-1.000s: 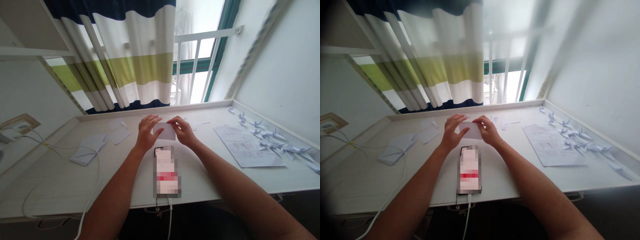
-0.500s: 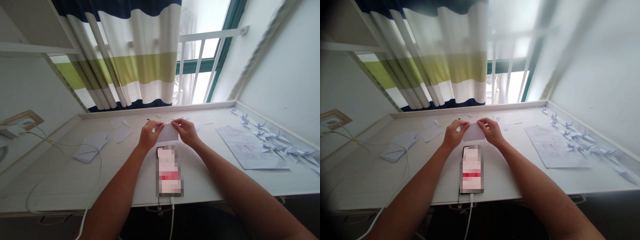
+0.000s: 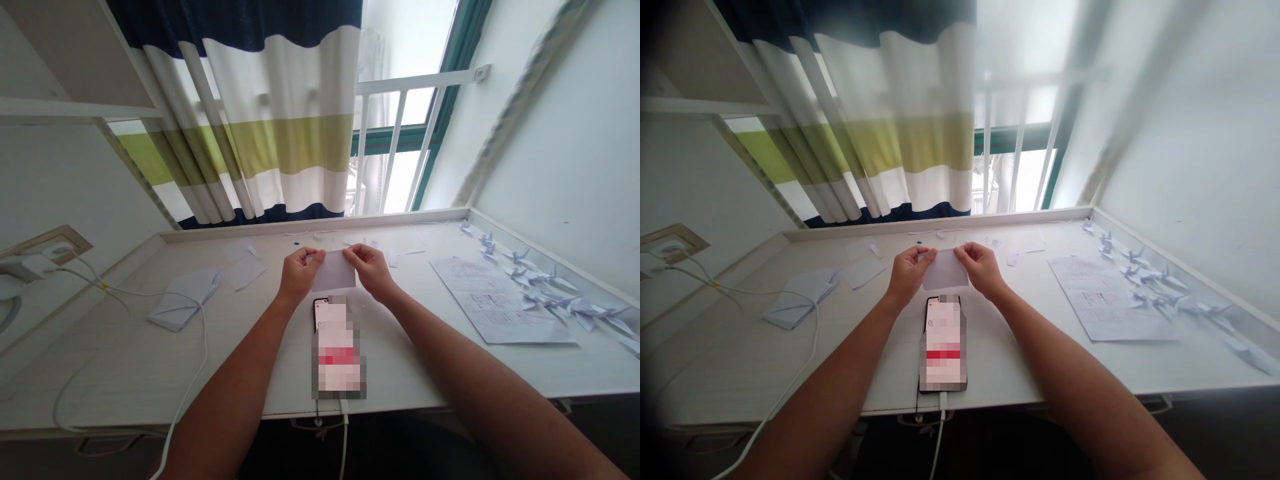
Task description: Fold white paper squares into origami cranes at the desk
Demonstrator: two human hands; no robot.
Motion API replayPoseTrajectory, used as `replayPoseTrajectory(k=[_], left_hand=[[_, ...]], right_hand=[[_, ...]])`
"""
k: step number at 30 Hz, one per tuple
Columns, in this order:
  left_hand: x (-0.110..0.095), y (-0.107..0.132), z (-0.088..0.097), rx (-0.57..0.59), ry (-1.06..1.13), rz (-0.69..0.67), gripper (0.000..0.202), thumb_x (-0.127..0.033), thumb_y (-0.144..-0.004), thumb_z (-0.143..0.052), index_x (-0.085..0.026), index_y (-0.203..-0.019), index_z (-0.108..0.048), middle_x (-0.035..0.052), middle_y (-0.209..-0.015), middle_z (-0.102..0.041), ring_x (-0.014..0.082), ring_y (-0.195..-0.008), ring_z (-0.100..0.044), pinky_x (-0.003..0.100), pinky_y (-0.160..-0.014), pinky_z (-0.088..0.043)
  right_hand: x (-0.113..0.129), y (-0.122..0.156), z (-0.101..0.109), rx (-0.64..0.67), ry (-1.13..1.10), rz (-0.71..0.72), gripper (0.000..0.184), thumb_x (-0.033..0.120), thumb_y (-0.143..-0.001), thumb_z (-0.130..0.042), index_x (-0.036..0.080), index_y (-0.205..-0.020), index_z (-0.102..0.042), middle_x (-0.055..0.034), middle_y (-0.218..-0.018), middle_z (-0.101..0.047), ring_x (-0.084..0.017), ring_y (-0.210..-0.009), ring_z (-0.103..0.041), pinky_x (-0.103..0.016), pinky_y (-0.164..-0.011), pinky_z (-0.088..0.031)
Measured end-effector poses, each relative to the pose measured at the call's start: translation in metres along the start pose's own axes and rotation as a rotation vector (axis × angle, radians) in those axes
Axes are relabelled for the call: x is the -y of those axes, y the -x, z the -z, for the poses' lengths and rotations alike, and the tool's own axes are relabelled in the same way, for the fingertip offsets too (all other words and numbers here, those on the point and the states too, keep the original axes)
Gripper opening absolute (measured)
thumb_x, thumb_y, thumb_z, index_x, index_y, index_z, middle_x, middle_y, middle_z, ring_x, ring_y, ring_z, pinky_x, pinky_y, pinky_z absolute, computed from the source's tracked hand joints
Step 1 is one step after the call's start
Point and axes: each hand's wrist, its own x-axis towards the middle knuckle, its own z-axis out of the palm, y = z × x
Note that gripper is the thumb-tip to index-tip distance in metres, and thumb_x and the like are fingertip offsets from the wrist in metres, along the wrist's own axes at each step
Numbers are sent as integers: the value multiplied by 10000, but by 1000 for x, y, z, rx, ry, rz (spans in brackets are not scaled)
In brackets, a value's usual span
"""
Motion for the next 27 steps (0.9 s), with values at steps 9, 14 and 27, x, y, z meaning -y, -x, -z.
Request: replayPoseTrajectory(k=[9,14,27], left_hand=[[-10,1,-2,52,244,158,494,-609,-651,-897,-171,-722,-678,-21,-653,-623,93,-579,-511,227,-544,-414],[-4,-1,1,-7,180,96,484,-583,-690,-883,-189,-775,-615,-19,-673,-652,112,-613,-583,239,-596,-463],[5,2,2,119,-73,-169,250,-408,-842,-810,-233,-1018,-840,65,-970,-808,213,-850,-717,341,-773,-569]], right_hand=[[6,0,0,-67,-82,-117,437,596,-706,-862,211,-712,-654,13,-657,-599,-149,-606,-527,-278,-558,-458],[8,0,1,-88,28,-66,477,660,-725,-825,209,-740,-670,-2,-672,-640,-155,-599,-544,-287,-548,-471],[11,0,0,-104,21,-49,464,634,-736,-836,201,-753,-669,-3,-680,-657,-148,-599,-557,-285,-551,-479]])
